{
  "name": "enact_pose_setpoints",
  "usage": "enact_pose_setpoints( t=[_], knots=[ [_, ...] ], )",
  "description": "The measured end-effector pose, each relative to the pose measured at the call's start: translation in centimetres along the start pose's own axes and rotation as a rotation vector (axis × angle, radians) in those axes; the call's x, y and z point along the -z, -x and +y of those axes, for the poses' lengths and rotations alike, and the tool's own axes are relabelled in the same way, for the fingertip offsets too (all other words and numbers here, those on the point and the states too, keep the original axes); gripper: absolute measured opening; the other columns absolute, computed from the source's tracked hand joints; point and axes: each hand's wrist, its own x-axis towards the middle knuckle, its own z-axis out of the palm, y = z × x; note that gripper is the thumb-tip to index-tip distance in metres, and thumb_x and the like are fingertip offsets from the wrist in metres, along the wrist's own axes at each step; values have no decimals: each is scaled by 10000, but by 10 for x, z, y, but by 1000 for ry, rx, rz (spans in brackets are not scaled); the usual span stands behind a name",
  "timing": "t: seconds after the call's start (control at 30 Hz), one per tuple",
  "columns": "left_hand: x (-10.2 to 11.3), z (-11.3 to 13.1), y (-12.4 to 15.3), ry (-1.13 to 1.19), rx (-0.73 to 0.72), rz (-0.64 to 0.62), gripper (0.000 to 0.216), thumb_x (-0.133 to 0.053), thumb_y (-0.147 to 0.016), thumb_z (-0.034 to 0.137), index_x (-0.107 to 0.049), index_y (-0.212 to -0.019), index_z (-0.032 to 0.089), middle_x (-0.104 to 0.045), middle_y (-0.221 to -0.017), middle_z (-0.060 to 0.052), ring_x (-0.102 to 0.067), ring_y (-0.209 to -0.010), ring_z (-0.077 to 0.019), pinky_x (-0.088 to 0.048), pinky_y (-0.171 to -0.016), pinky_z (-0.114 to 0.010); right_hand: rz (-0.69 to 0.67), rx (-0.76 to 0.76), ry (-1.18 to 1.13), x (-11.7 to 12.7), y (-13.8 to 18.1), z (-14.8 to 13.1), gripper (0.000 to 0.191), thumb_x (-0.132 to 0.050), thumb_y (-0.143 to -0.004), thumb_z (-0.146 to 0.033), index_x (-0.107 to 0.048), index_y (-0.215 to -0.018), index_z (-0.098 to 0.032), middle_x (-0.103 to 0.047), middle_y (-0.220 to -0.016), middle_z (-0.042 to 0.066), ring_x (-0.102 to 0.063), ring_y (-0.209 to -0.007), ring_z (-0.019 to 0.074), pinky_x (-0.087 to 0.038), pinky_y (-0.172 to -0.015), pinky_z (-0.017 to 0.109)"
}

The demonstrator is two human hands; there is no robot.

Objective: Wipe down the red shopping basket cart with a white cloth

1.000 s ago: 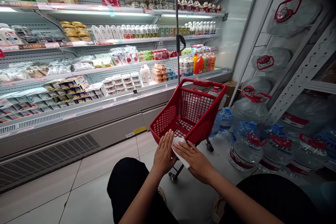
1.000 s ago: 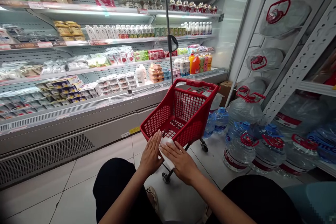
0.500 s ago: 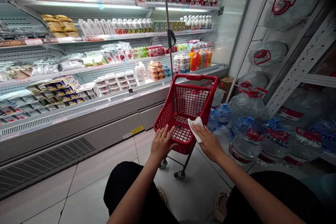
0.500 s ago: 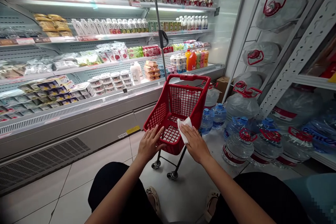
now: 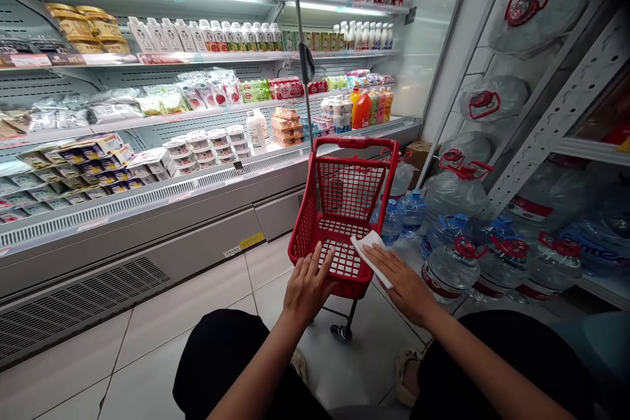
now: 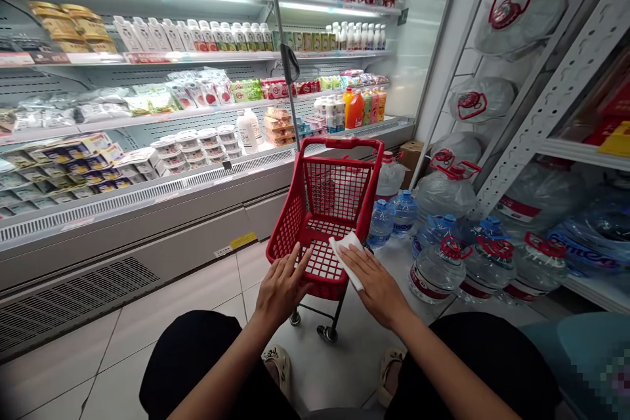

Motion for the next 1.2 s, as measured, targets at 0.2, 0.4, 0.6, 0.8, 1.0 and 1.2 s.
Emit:
enact_pose_setpoints(
  t=[0.2, 0.4, 0.6, 0.8, 1.0, 1.2],
  knots=[
    [4, 0, 3, -18, -37, -15, 827, -572, -1023, 437, -90, -1686, 332, -235, -1723, -65, -536, -1411, -309, -457, -1147, -464, 39, -81, -91, -8, -28, 29, 623, -254, -1098, -338, -36, -1682, -355, -240, -1730, -22, -219, -1590, 219, -279, -1287, 490],
    [2, -16, -6, -29, -25, 6, 811, -573, -1015, 413, -131, -1686, 307, -245, -1725, -47, -367, -1540, -296, -318, -1264, -482, 52, -80, -89, -29, -64, 44, 615, -235, -1103, -392, -37, -1683, -345, -253, -1729, -7, -218, -1592, 229, -294, -1279, 507],
    [-1, -19, -19, -13, -30, -63, 830, -611, -989, 476, -185, -1676, 289, -181, -1742, -67, -344, -1552, -286, -281, -1277, -488, 64, -77, -76, -41, -87, 63, 608, -236, -1101, -416, -69, -1682, -351, -287, -1717, -5, -250, -1584, 230, -304, -1273, 518],
    [-1, -33, -35, 25, -123, -103, 853, -613, -987, 517, -161, -1678, 302, -125, -1756, -58, -268, -1585, -264, -269, -1283, -443, 62, -135, -82, -37, -97, 81, 581, -209, -1102, -412, -150, -1676, -348, -326, -1699, 3, -291, -1570, 230, -294, -1268, 552],
    [-9, -51, -53, -34, -85, -65, 830, -616, -976, 561, -199, -1666, 364, -232, -1736, -46, -230, -1594, -308, -190, -1298, -547, 144, -182, -32, -39, -59, 53, 629, -260, -1082, -316, -74, -1682, -363, -276, -1719, -18, -286, -1572, 227, -293, -1276, 524],
    [-20, -33, -57, -14, -60, -62, 956, -632, -925, 617, -150, -1682, 288, -259, -1722, -108, -271, -1575, -345, -124, -1291, -606, 165, -119, 113, -65, -60, -22, 798, -350, -994, -174, 40, -1686, -247, -228, -1733, 22, -233, -1590, 249, -237, -1294, 508]
  ],
)
